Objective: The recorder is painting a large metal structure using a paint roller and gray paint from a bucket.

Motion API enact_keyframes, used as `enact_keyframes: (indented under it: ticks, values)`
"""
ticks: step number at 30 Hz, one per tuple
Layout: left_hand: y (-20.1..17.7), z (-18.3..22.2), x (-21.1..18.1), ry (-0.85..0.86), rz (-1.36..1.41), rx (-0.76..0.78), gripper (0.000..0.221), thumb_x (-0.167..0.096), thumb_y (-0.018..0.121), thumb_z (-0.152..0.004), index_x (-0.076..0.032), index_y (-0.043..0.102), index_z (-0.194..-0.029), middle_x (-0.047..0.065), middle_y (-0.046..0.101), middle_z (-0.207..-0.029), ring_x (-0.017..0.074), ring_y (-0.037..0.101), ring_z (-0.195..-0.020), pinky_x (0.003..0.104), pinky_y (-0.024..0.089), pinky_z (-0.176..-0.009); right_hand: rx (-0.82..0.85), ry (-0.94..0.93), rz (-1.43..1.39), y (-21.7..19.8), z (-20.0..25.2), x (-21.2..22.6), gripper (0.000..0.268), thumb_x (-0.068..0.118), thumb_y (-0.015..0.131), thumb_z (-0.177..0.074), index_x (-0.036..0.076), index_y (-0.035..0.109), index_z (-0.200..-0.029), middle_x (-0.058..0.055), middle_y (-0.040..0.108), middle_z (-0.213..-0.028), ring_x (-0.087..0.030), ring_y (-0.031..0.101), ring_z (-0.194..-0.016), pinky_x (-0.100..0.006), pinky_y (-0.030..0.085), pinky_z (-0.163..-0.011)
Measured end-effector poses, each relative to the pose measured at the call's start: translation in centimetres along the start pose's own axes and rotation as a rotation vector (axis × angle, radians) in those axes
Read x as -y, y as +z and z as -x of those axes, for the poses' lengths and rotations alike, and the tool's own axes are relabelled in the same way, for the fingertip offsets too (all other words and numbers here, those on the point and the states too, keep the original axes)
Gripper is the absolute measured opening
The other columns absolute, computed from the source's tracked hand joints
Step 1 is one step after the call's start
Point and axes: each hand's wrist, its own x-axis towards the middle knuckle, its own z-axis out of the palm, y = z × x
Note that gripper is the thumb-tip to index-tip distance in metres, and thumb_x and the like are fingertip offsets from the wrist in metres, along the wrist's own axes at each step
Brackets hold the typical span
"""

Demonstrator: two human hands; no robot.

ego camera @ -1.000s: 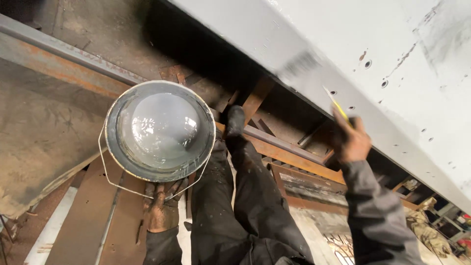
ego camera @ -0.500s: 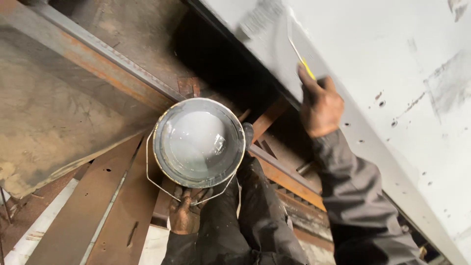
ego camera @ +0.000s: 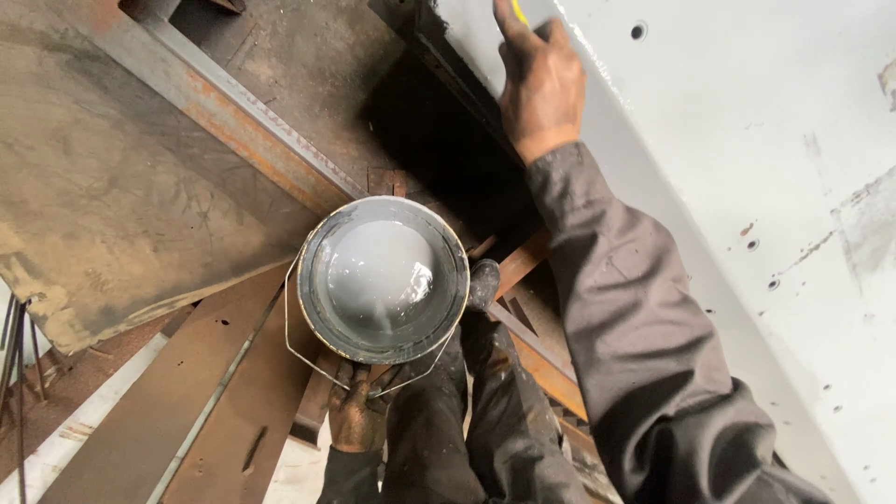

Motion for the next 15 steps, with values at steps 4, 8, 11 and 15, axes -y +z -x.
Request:
enact_keyframes:
  ticks: [4, 8, 11, 15]
  values:
    - [0.7, 0.7, -0.4, 0.014, 0.045, 0.012, 0.061, -0.003, 0.049, -0.093, 0.0, 0.037, -0.153, 0.023, 0.054, -0.142, 0.0445, 0.063, -0.118, 0.06, 0.056, -0.099, 0.118, 0.073, -0.027, -2.6, 8.2, -2.3, 0.05, 0.002, 0.068, -0.1, 0.02, 0.065, -0.147, -0.016, 0.054, -0.087, -0.034, 0.058, -0.075, -0.046, 0.05, -0.07]
    - [-0.3, 0.7, -0.3, 0.023, 0.123, 0.093, 0.061, -0.007, 0.054, -0.094, 0.0, 0.037, -0.152, 0.028, 0.054, -0.143, 0.0458, 0.062, -0.121, 0.064, 0.056, -0.1, 0.197, 0.169, 0.02, -5.8, 13.6, -2.6, 0.051, 0.0, 0.066, -0.098, 0.019, 0.065, -0.145, -0.014, 0.056, -0.087, -0.03, 0.059, -0.071, -0.044, 0.051, -0.067]
    - [-0.7, 0.0, 0.5, 0.017, 0.15, 0.074, 0.061, -0.007, 0.057, -0.092, 0.0, 0.038, -0.15, 0.028, 0.054, -0.143, 0.0499, 0.062, -0.119, 0.065, 0.055, -0.099, 0.181, 0.137, 0.02, -4.9, 10.4, -2.1, 0.048, 0.001, 0.067, -0.099, 0.021, 0.067, -0.143, -0.013, 0.058, -0.087, -0.03, 0.061, -0.07, -0.045, 0.051, -0.066]
    - [-3.2, -1.3, 2.6, 0.034, 0.158, 0.053, 0.058, 0.001, 0.053, -0.093, 0.005, 0.039, -0.149, 0.033, 0.051, -0.144, 0.0532, 0.061, -0.12, 0.067, 0.055, -0.101, 0.175, 0.032, 0.077, -3.5, 5.1, -0.8, 0.043, 0.003, 0.069, -0.103, 0.022, 0.071, -0.142, -0.016, 0.06, -0.089, -0.034, 0.061, -0.07, -0.047, 0.051, -0.064]
